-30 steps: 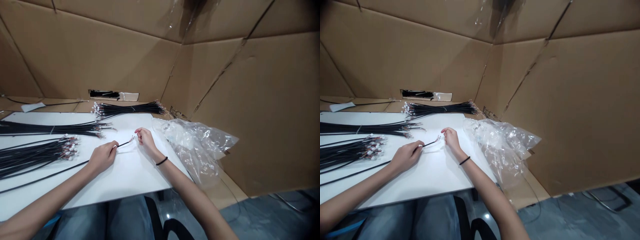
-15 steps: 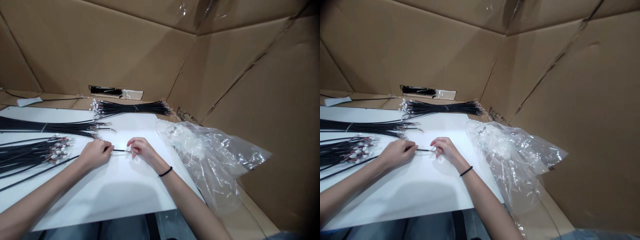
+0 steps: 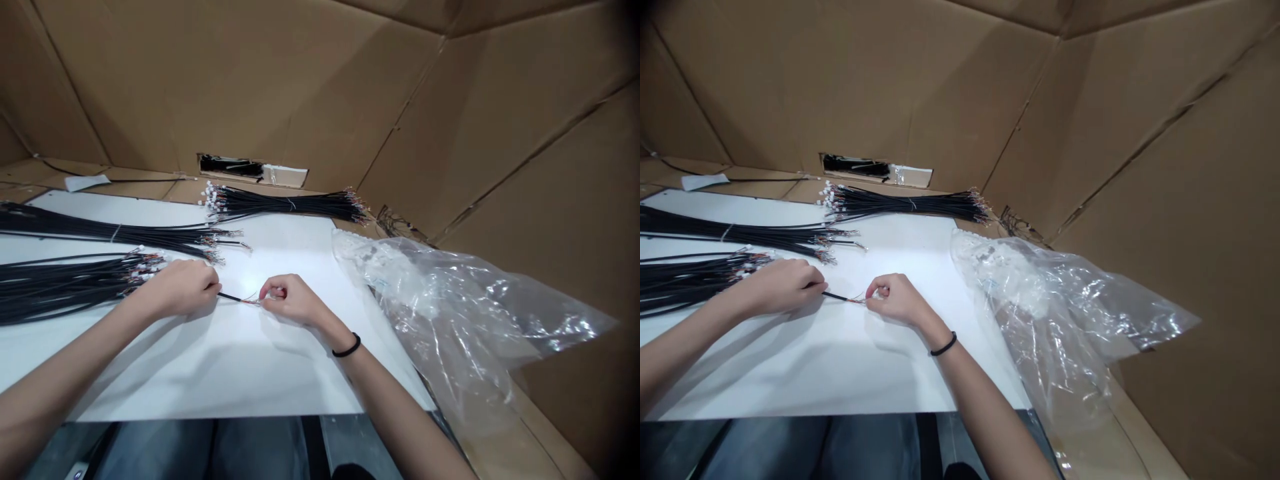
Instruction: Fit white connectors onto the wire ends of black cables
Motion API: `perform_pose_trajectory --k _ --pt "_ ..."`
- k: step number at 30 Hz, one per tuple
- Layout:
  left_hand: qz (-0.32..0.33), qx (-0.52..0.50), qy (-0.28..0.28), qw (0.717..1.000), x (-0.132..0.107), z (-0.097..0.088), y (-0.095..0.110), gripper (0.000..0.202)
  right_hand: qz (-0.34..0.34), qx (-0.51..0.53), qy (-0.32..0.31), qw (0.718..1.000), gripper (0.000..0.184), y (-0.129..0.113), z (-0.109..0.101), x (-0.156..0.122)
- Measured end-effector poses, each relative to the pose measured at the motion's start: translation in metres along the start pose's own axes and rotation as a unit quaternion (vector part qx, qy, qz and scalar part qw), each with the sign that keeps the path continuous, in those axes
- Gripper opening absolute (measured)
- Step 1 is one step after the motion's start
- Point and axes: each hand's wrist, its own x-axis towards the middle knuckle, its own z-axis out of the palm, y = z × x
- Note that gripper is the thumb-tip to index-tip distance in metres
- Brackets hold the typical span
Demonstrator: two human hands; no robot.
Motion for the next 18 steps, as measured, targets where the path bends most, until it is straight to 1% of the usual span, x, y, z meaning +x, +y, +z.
perform_pose_trajectory --k 5,8,11,14,16,18 --pt "0.002 -0.004 -0.005 1.0 -0.006 0.005 -0.008 0.03 -0.007 -0.04 0.007 0.999 0.009 -0.007 0.01 0.0" --pt "0.007 -0.018 0.012 1.0 -0.007 0.009 -0.007 0.028 0.005 -0.046 0.016 0.999 0.009 -0.01 0.014 0.0" --pt "0.008 -0.042 0.054 0.998 -0.009 0.011 0.002 0.022 0.019 -0.046 0.022 0.999 0.011 -0.013 0.016 0.0" --pt "0.027 -0.1 0.099 0.99 -0.01 0.014 0.019 0.023 0.029 -0.041 0.025 0.998 0.014 -0.013 0.017 0.0" --pt "0.052 -0.151 0.11 0.981 -0.009 0.019 0.029 0.02 0.032 -0.035 0.022 0.999 0.017 -0.011 0.016 0.0" --pt "0.068 -0.2 0.117 0.97 -0.008 0.026 0.035 0.017 0.034 -0.025 0.02 0.999 0.019 -0.009 0.016 0.0"
